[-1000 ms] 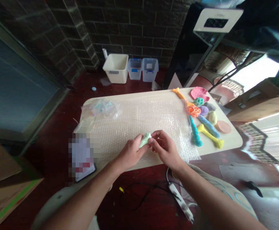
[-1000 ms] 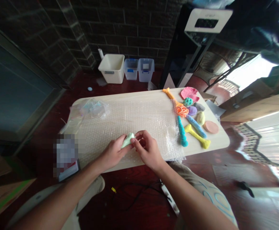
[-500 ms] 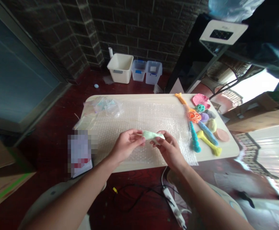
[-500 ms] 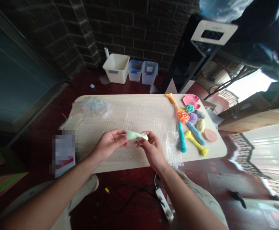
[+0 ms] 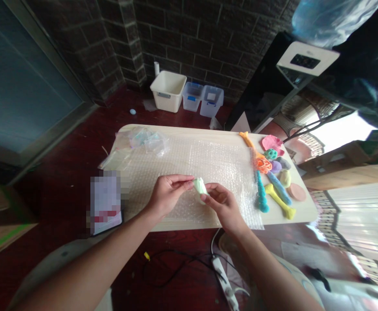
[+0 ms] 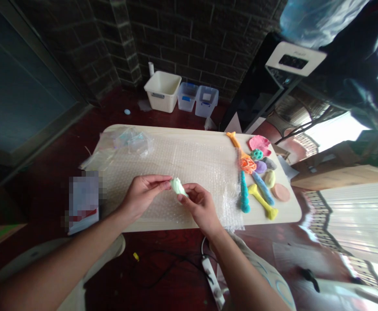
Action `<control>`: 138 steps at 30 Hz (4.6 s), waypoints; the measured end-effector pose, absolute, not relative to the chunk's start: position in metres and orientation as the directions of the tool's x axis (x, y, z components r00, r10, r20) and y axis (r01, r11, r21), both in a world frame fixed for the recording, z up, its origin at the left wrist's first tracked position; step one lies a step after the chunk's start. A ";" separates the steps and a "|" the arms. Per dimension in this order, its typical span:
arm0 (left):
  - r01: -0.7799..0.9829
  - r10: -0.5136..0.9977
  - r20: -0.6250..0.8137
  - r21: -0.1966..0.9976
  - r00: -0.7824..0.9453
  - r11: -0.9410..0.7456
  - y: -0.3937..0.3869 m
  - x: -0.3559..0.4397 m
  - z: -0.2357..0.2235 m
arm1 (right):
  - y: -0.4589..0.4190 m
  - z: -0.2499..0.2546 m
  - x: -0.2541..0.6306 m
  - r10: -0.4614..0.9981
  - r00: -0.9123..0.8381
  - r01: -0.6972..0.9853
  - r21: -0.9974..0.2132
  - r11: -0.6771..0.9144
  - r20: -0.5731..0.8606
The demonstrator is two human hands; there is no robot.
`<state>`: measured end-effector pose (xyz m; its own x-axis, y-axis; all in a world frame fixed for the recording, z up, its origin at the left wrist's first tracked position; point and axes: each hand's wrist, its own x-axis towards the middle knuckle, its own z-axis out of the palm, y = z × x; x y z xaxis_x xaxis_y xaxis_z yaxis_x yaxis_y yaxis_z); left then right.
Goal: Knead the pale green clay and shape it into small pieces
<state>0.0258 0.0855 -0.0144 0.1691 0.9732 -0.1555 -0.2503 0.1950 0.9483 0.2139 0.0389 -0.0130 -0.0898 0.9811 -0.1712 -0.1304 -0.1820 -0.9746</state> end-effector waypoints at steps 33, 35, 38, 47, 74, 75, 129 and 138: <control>-0.035 0.949 -0.104 0.992 0.296 0.119 0.085 0.028 -0.014 | 0.038 -0.010 0.224 0.999 0.024 0.221 -0.975 0.023 0.029; -0.014 0.952 -0.063 0.997 0.299 0.070 0.085 0.030 -0.014 | 0.038 -0.009 0.222 0.997 0.048 0.244 -0.969 0.039 0.053; 0.029 0.946 -0.022 0.999 0.325 0.014 0.084 0.032 -0.012 | 0.039 -0.005 0.221 0.995 0.035 0.298 -0.951 0.083 0.097; -0.070 0.959 0.001 0.997 0.285 0.019 0.089 0.035 -0.013 | 0.044 0.004 0.220 0.989 0.085 0.301 -0.949 0.089 0.120; -0.124 0.961 0.013 0.992 0.276 0.022 0.085 0.035 0.000 | 0.038 0.010 0.221 0.991 0.123 0.151 -0.988 0.033 0.052; -0.131 0.962 0.012 0.991 0.272 0.025 0.085 0.036 0.001 | 0.037 0.009 0.220 0.990 0.131 0.141 -0.990 0.026 0.044; 0.130 0.823 -0.246 0.969 0.512 0.209 0.073 0.035 -0.009 | 0.039 -0.002 0.236 0.995 -0.028 0.090 -0.991 -0.096 -0.099; 0.151 0.858 -0.263 0.964 0.442 0.218 0.079 0.026 -0.006 | 0.037 0.001 0.239 0.961 -0.198 0.068 -0.981 -0.181 -0.191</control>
